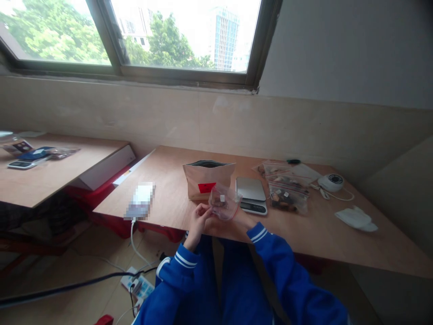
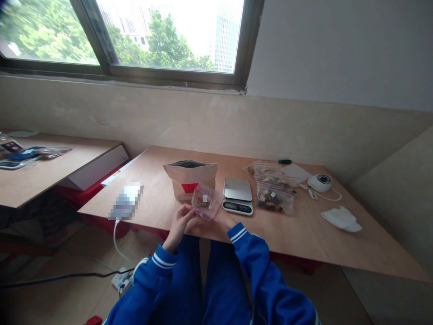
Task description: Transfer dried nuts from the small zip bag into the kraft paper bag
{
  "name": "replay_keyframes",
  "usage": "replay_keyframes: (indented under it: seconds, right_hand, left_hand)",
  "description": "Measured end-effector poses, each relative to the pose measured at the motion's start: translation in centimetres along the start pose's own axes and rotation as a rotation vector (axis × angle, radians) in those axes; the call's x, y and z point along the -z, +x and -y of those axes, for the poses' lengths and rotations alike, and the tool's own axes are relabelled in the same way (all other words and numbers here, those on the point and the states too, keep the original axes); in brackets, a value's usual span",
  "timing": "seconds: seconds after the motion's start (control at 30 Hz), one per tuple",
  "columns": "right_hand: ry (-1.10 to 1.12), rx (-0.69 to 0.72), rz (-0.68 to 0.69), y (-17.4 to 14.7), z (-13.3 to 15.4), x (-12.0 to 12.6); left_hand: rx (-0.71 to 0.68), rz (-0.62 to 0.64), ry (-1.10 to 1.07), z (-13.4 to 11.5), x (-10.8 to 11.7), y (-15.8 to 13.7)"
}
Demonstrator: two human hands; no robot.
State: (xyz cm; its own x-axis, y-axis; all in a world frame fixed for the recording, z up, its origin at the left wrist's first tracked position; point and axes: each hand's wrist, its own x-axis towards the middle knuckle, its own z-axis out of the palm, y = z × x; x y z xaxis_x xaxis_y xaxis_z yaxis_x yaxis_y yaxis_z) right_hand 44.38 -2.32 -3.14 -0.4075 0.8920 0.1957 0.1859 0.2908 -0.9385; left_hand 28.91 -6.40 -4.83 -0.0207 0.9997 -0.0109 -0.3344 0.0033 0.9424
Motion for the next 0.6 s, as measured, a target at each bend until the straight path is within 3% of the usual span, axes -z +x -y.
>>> replay_keyframes:
  seconds: [0.27,0.5,0.6]
  right_hand:
    - [0.111,-0.071,-0.096,-0.8,1.9,-0.4]
    - [0.165,-0.197,0.044,-1.0,3.7,2.8]
    - [0.167,-0.211,0.017,-1.0,6.5,4.8]
  left_hand:
    - [0.031,-0.083,-0.068,0.0,-0.8,-0.4]
    - [0.065,-0.346,-0.092,-0.4,1.2,-2.3]
    - [0.026,-0.559,-0.056,-0.6,3.3,-3.4]
